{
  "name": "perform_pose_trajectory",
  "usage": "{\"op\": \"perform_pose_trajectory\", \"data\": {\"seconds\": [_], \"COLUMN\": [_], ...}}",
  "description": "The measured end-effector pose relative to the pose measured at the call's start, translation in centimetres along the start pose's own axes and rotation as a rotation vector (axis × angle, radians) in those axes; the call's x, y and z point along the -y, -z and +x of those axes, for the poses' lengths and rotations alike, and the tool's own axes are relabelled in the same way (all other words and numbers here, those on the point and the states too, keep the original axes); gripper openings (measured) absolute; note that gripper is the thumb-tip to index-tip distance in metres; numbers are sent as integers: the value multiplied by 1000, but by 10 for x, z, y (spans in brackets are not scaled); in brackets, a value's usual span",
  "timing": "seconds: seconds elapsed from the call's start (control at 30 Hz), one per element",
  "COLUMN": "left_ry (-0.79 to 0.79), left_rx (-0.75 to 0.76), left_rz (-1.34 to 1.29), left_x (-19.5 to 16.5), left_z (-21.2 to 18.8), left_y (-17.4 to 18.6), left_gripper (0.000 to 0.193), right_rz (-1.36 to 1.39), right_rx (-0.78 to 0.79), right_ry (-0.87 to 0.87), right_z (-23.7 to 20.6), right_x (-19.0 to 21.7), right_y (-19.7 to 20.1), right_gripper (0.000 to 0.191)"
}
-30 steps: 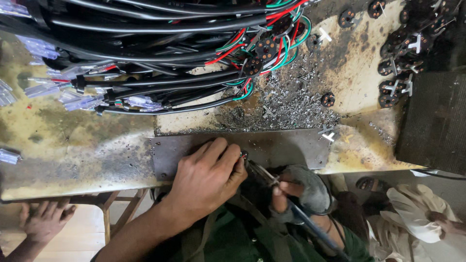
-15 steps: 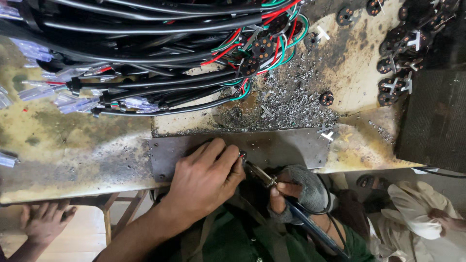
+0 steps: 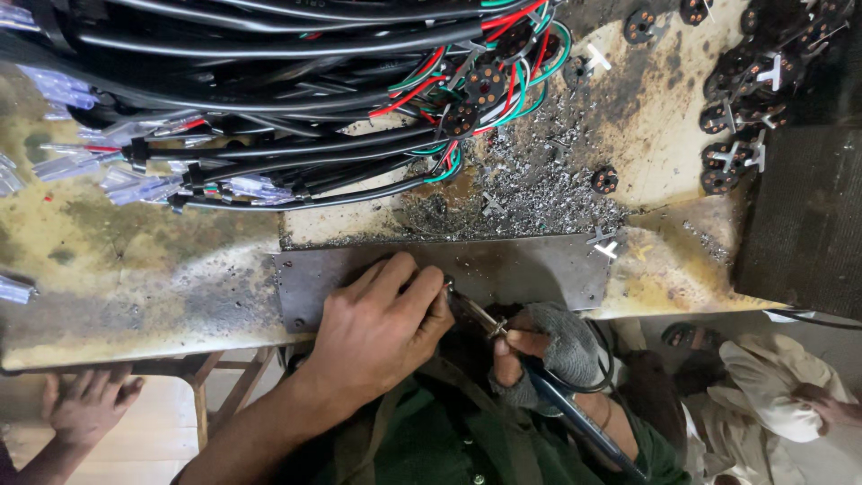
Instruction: The person solders wire ends to small terminal connectors at a workbench. They hold a soldering iron in their gloved right hand and a red wire in the left hand, touching the iron to the wire end and connector, then set the finished wire aside and pick up the next one, repeating the process. Near the end they hold a phone in their left hand while continuing to solder.
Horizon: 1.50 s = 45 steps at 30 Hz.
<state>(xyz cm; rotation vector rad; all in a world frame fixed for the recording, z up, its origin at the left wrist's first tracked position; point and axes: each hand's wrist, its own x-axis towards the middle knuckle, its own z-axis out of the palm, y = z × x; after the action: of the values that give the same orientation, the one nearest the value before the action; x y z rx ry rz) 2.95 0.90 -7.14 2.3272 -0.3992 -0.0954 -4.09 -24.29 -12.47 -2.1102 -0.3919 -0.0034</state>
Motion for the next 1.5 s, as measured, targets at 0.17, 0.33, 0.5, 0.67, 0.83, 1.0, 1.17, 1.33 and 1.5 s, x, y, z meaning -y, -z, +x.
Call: {"op": "perform_pose_trajectory", "data": {"seconds": [0.17, 0.33, 0.5, 0.67, 0.83, 1.0, 1.17, 1.33, 1.5], "left_ry": [7, 23, 15, 22, 0, 9, 17, -2, 20], "left_rx": [17, 42, 24, 12, -29, 0, -18, -11, -32], "left_rz": [-20, -31, -19, -19, -12, -14, -17, -32, -27], "left_x": [-4, -5, -7, -13, -20, -28, -31, -35, -38], "left_z": [2, 6, 5, 0, -4, -6, -4, -12, -24], "left_y": [1, 1, 0, 4, 7, 7, 9, 15, 26], "left_gripper": [14, 16, 15, 14, 14, 16, 14, 15, 15], "right_rz": [461, 868, 54, -131, -619, -779, -782, -555, -493], "right_rx": [324, 102, 133, -27, -456, -369, -274, 142, 247], "right_ry": [-868, -1151, 32, -114, -27, -8, -43, -108, -22], "right_z": [-12, -31, -15, 28, 76, 116, 119, 96, 100], "right_x": [-19, -40, -26, 14, -10, -21, 38, 79, 95], "right_y": [18, 13, 20, 53, 106, 137, 109, 83, 82], "right_gripper": [11, 16, 20, 30, 31, 36, 28, 26, 34]}}
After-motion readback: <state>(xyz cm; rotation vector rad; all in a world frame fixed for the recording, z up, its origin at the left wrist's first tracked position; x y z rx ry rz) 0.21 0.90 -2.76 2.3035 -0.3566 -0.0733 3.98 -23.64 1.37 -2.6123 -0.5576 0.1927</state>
